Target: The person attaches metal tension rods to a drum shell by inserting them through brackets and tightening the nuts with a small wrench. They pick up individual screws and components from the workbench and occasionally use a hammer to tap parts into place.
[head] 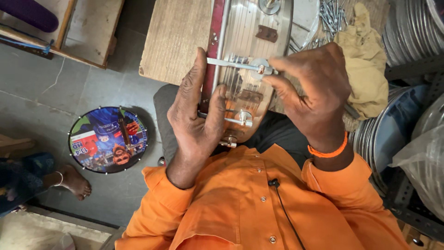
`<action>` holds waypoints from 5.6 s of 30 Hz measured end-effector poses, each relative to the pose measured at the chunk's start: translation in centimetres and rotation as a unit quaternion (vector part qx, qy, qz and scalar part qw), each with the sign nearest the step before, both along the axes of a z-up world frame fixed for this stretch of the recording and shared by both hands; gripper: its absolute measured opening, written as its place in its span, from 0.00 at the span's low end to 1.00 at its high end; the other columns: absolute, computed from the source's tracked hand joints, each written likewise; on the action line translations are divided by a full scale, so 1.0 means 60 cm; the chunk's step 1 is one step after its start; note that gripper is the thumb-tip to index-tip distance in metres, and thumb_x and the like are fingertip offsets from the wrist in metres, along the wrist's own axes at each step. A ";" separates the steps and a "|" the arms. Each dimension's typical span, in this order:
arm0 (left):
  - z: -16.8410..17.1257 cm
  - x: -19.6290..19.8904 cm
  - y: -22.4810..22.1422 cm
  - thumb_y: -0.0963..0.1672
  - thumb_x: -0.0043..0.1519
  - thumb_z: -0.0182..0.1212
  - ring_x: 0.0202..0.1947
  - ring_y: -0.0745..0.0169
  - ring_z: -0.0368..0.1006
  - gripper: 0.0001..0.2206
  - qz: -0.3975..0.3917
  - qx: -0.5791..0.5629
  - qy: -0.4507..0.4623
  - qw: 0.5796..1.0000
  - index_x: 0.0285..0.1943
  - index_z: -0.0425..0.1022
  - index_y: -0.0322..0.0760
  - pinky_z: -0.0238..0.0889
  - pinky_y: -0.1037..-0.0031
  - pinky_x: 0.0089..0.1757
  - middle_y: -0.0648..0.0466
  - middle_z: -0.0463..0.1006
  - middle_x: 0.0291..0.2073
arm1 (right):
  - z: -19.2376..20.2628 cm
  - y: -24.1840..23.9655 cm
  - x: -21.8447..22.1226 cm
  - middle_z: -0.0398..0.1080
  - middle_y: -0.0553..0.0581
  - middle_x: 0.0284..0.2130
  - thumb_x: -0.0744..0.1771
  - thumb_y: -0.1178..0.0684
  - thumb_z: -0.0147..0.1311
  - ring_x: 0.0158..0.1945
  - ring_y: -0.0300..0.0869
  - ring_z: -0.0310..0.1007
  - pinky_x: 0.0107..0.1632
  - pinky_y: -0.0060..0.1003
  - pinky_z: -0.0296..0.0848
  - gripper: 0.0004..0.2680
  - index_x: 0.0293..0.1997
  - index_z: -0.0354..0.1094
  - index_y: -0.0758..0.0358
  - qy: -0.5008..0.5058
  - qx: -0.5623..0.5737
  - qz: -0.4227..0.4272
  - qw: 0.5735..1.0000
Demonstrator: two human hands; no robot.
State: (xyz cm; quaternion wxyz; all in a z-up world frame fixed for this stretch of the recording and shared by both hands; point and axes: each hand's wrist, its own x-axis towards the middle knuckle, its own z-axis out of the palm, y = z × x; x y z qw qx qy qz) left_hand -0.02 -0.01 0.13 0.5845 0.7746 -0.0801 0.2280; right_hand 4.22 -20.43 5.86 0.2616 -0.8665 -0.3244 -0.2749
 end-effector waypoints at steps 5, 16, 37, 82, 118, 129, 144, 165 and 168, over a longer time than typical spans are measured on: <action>0.001 0.000 -0.002 0.41 0.74 0.61 0.68 0.53 0.72 0.21 -0.004 -0.003 0.000 1.000 0.75 0.61 0.28 0.69 0.71 0.64 0.40 0.71 0.68 | -0.006 -0.002 -0.011 0.69 0.52 0.35 0.71 0.56 0.70 0.38 0.44 0.64 0.46 0.40 0.62 0.08 0.50 0.73 0.61 0.009 -0.042 -0.048 0.998; -0.003 0.008 -0.008 0.41 0.75 0.62 0.69 0.54 0.72 0.22 -0.019 0.001 -0.013 1.000 0.76 0.60 0.31 0.69 0.72 0.65 0.43 0.70 0.69 | 0.028 -0.001 -0.004 0.72 0.56 0.36 0.68 0.60 0.68 0.41 0.45 0.69 0.43 0.40 0.67 0.08 0.49 0.72 0.67 -0.010 -0.037 -0.002 0.999; 0.001 0.016 0.015 0.39 0.79 0.60 0.64 0.66 0.69 0.21 -0.022 -0.038 -0.008 0.999 0.78 0.59 0.31 0.67 0.75 0.65 0.48 0.68 0.72 | -0.284 -0.162 -0.005 0.75 0.58 0.36 0.68 0.56 0.60 0.39 0.46 0.76 0.42 0.42 0.74 0.06 0.46 0.71 0.66 0.370 0.062 -0.180 0.909; -0.007 0.029 -0.017 0.39 0.72 0.68 0.69 0.60 0.72 0.24 -0.056 -0.086 -0.017 0.995 0.75 0.62 0.35 0.68 0.72 0.68 0.47 0.70 0.70 | -0.095 -0.210 -0.007 0.65 0.60 0.32 0.78 0.59 0.45 0.28 0.43 0.71 0.31 0.37 0.74 0.05 0.59 0.54 0.65 0.221 0.586 0.064 0.777; 0.025 0.103 0.020 0.47 0.76 0.60 0.27 0.77 0.52 0.20 -0.141 -0.167 0.080 0.972 0.32 0.61 0.35 0.50 0.78 0.30 0.62 0.59 0.25 | 0.004 -0.096 -0.006 0.73 0.60 0.28 0.72 0.52 0.50 0.27 0.40 0.77 0.33 0.38 0.80 0.06 0.47 0.60 0.62 0.155 0.294 0.200 0.922; 0.016 0.096 0.014 0.47 0.75 0.60 0.28 0.75 0.51 0.19 -0.124 -0.180 0.065 0.974 0.33 0.58 0.35 0.51 0.78 0.30 0.62 0.57 0.25 | 0.007 -0.048 -0.039 0.76 0.64 0.36 0.67 0.68 0.50 0.38 0.46 0.78 0.41 0.36 0.80 0.08 0.27 0.62 0.66 0.089 0.134 0.095 0.982; 0.015 0.087 0.019 0.47 0.75 0.60 0.26 0.75 0.52 0.19 -0.119 -0.170 0.069 0.976 0.33 0.60 0.35 0.52 0.77 0.28 0.61 0.58 0.24 | -0.006 -0.006 -0.035 0.67 0.53 0.48 0.72 0.51 0.64 0.47 0.44 0.69 0.54 0.43 0.76 0.10 0.53 0.64 0.53 -0.161 -0.233 0.126 0.951; 0.026 0.061 0.021 0.49 0.76 0.55 0.24 0.70 0.61 0.19 0.006 -0.060 0.081 0.995 0.34 0.63 0.33 0.59 0.72 0.28 0.53 0.65 0.21 | 0.046 -0.015 0.077 0.71 0.60 0.35 0.80 0.48 0.44 0.26 0.35 0.70 0.32 0.30 0.78 0.11 0.53 0.58 0.68 0.315 0.198 0.179 0.911; 0.028 0.068 0.012 0.49 0.75 0.57 0.26 0.72 0.56 0.19 -0.016 -0.104 0.079 0.991 0.33 0.63 0.33 0.56 0.72 0.28 0.54 0.61 0.22 | 0.043 -0.029 0.103 0.70 0.65 0.36 0.78 0.48 0.45 0.27 0.39 0.71 0.31 0.32 0.79 0.13 0.62 0.55 0.69 0.356 0.238 0.187 0.884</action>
